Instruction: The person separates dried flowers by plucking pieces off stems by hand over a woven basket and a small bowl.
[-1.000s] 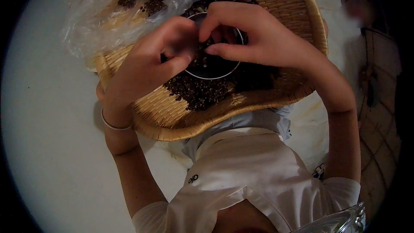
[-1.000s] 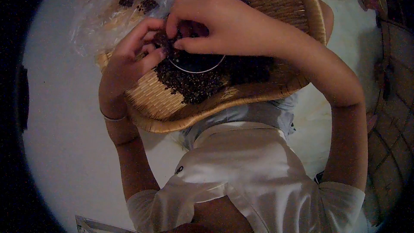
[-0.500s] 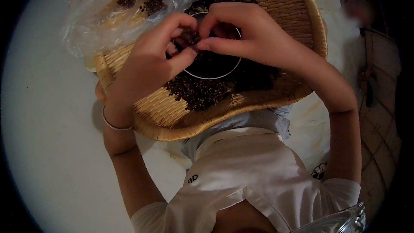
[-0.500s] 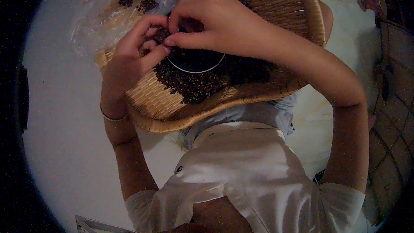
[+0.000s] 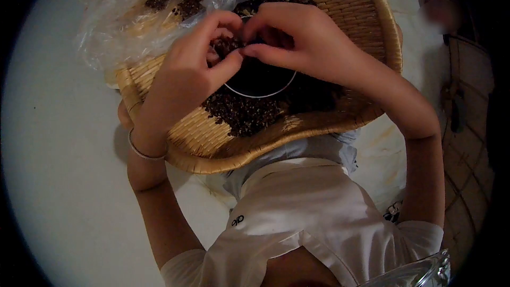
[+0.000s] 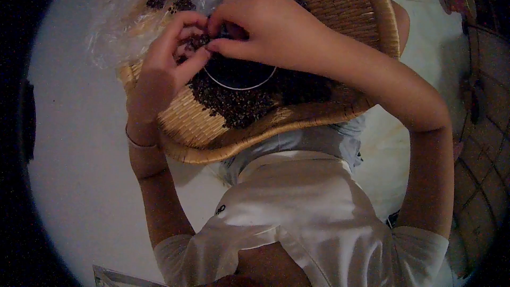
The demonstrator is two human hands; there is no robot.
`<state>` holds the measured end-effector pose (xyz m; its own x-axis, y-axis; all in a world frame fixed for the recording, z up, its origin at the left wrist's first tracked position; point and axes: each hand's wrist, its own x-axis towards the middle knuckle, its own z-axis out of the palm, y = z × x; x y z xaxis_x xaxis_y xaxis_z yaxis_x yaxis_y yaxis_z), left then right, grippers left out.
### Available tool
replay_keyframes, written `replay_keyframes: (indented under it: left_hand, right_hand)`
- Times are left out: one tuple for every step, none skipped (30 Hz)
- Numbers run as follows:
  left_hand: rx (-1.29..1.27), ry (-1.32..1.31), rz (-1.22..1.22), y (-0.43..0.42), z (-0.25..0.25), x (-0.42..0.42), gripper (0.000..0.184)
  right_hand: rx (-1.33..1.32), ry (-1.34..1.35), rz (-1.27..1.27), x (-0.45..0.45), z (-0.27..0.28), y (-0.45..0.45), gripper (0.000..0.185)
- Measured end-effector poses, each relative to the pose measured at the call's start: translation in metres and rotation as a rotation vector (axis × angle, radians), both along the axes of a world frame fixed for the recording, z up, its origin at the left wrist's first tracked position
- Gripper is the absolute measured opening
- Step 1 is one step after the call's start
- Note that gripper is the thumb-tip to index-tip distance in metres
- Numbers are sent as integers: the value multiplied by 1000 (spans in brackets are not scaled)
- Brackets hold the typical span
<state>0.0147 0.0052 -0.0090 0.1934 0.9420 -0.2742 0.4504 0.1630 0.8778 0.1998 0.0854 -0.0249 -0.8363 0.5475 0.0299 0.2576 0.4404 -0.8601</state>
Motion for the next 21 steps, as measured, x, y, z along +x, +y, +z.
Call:
replay_keyframes:
  left_hand:
    - [57, -22, 38, 0, -4, 2, 31]
    - [116, -44, 75, 1, -6, 3, 31]
    - [116, -43, 76, 1, -7, 3, 31]
    - [89, -49, 78, 0, -7, 2, 33]
    - [63, -55, 80, 0, -6, 2, 34]
    - [68, -56, 82, -1, -5, 1, 34]
    - [27, -78, 86, -1, -3, 1, 37]
    - [-11, -99, 92, -1, -1, 0, 40]
    - [-2, -97, 94, -3, 2, 0, 40]
    - [-95, -246, 125, -5, 6, 1, 38]
    - [-189, -398, 153, -5, 9, 1, 37]
    - [-178, -398, 153, -3, 12, -1, 37]
    - [-322, -512, 98, 2, 16, -7, 36]
    - [-467, -623, 39, 4, 18, -10, 36]
    - [-460, -622, 36, 5, 17, -11, 36]
    - [-477, -747, 39, 4, 12, -11, 36]
    - [-492, -871, 40, 4, 10, -11, 37]
    - [-486, -869, 34, 5, 11, -10, 37]
    - [-541, -880, 88, 6, 11, -9, 36]
    - [-597, -890, 142, 7, 12, -8, 35]
    - [-595, -889, 139, 5, 10, -7, 35]
  right_hand:
    - [92, 56, -10, -1, -4, 0, 11]
    - [186, 113, -20, -1, -7, 0, 11]
    - [187, 114, -19, -1, -8, 0, 11]
    - [171, 118, -15, -1, -9, 0, 11]
    - [157, 121, -11, -1, -8, 0, 11]
    - [162, 121, -9, -1, -7, 1, 11]
    - [33, 110, -22, 0, -5, 1, 15]
    - [-94, 99, -34, 0, -4, 2, 19]
    - [-86, 101, -31, 1, -3, 3, 19]
    - [-234, 158, -29, 1, -4, 3, 14]
    - [-385, 211, -27, 1, -4, 5, 10]
    - [-374, 212, -24, 2, 1, 6, 10]
    - [-516, 189, -30, 4, 9, 8, 12]
    - [-657, 165, -38, 5, 15, 9, 13]
    - [-649, 166, -37, 6, 18, 8, 13]
    - [-687, 187, -62, 7, 20, 8, 14]
    - [-725, 207, -88, 7, 21, 8, 15]
    - [-717, 210, -89, 7, 21, 8, 15]
    - [-726, 235, -89, 8, 21, 9, 15]
    - [-736, 261, -90, 9, 20, 10, 15]
    - [-733, 262, -92, 10, 20, 12, 15]
